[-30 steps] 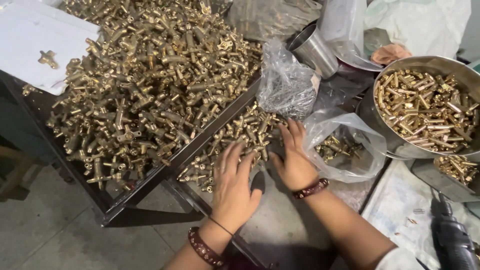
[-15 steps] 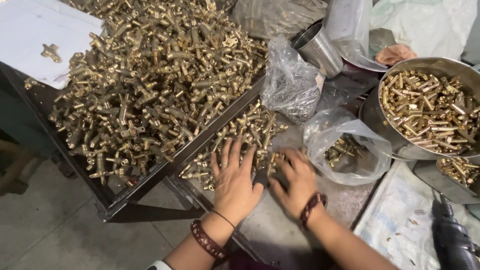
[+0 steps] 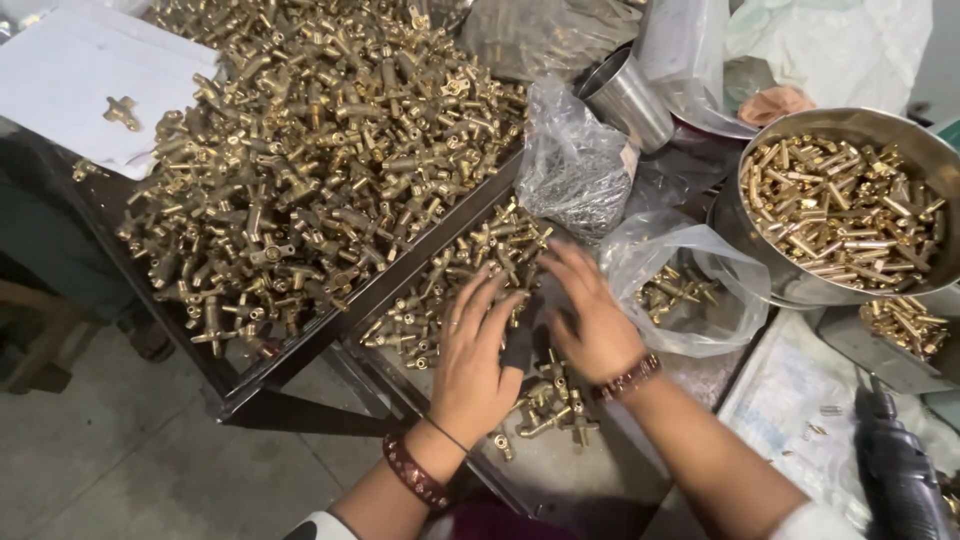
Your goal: Inspecting and sorting brass valve components into a plastic bag at a workbench.
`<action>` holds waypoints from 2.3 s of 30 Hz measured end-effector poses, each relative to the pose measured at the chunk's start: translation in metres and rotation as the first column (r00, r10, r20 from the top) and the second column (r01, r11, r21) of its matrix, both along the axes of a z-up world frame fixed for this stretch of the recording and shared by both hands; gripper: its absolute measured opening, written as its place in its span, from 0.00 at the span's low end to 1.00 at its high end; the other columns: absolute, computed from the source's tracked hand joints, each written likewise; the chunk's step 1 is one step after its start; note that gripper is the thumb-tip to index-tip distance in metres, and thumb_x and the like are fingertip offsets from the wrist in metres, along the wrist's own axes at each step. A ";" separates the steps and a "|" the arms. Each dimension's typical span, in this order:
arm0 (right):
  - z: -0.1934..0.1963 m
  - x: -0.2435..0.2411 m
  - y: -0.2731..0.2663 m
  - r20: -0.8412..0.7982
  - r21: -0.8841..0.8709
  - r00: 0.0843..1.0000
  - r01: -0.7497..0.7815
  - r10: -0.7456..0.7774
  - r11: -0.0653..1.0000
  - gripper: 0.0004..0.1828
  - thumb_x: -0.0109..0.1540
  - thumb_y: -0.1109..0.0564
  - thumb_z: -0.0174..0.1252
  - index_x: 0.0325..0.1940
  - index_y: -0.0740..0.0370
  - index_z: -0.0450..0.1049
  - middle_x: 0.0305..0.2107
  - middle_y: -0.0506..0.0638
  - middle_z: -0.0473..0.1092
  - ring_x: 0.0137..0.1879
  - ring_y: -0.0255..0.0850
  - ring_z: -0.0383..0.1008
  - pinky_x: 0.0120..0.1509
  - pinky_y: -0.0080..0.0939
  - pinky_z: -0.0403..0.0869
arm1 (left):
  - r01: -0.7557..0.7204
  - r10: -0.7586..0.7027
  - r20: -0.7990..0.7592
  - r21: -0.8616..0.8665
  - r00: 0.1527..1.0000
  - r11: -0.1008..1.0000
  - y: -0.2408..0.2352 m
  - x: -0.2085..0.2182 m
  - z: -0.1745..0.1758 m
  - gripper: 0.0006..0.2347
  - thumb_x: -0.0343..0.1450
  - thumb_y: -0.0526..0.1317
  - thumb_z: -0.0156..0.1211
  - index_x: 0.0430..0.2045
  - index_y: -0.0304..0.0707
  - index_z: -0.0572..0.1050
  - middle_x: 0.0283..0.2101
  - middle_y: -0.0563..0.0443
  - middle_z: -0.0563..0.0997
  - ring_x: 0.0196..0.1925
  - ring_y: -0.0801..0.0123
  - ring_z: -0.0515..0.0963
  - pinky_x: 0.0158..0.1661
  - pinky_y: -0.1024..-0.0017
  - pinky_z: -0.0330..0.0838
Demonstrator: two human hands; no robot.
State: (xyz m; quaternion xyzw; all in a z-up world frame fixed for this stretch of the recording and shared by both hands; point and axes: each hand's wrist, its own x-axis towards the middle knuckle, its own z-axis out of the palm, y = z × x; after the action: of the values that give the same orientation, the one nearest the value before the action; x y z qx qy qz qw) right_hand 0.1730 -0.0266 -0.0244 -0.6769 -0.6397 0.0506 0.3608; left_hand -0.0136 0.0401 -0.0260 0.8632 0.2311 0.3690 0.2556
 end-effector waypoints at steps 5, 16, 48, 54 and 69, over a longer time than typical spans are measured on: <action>-0.033 0.024 0.037 0.134 -0.143 0.991 0.007 0.012 0.990 0.37 0.51 0.63 0.65 0.65 0.55 0.67 0.70 0.56 0.53 0.76 0.61 0.48 0.75 0.60 0.52 | -0.003 0.003 -0.005 -0.017 1.000 1.000 -0.008 -0.012 0.005 0.24 0.62 0.31 0.53 0.56 0.30 0.70 0.69 0.36 0.65 0.76 0.43 0.57 0.73 0.48 0.50; -0.010 -0.022 -0.077 -0.083 -0.173 0.996 -0.022 0.007 0.985 0.20 0.57 0.59 0.63 0.54 0.56 0.76 0.61 0.54 0.69 0.64 0.52 0.70 0.66 0.49 0.69 | -0.023 -0.061 -0.291 -0.277 0.955 0.960 -0.039 -0.052 0.011 0.26 0.58 0.35 0.59 0.53 0.31 0.72 0.61 0.35 0.69 0.62 0.41 0.69 0.61 0.55 0.63; 0.035 -0.077 -0.143 -0.125 -0.163 0.992 -0.025 0.004 0.986 0.14 0.58 0.56 0.64 0.48 0.58 0.78 0.44 0.51 0.78 0.48 0.49 0.80 0.51 0.43 0.78 | -0.209 -0.029 -0.506 -0.406 0.862 0.890 -0.004 -0.024 0.004 0.13 0.64 0.37 0.63 0.42 0.40 0.81 0.39 0.41 0.84 0.42 0.54 0.84 0.46 0.60 0.76; 0.027 -0.077 -0.155 -0.118 -0.179 0.992 0.012 -0.033 0.984 0.13 0.58 0.56 0.64 0.47 0.58 0.78 0.44 0.51 0.79 0.48 0.49 0.81 0.52 0.43 0.77 | -0.062 -0.081 -0.727 -0.167 0.682 0.984 -0.010 -0.005 0.005 0.14 0.64 0.40 0.66 0.38 0.32 0.80 0.47 0.37 0.79 0.47 0.49 0.82 0.48 0.58 0.77; -0.026 -0.053 -0.157 -0.971 -0.187 0.175 -0.146 -0.160 0.972 0.26 0.70 0.44 0.42 0.38 0.69 0.73 0.28 0.56 0.74 0.36 0.46 0.77 0.45 0.45 0.77 | 0.464 -0.344 0.380 -0.862 0.858 0.205 -0.057 -0.015 0.011 0.10 0.71 0.29 0.57 0.46 0.32 0.77 0.27 0.53 0.79 0.24 0.81 0.72 0.26 0.83 0.65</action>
State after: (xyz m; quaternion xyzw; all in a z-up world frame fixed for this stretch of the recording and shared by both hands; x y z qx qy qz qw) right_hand 0.1197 -0.1833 -0.0506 -0.5261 -0.2436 0.5475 0.6034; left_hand -0.0287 -0.0174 -0.0151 0.5628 0.1521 0.1314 0.8018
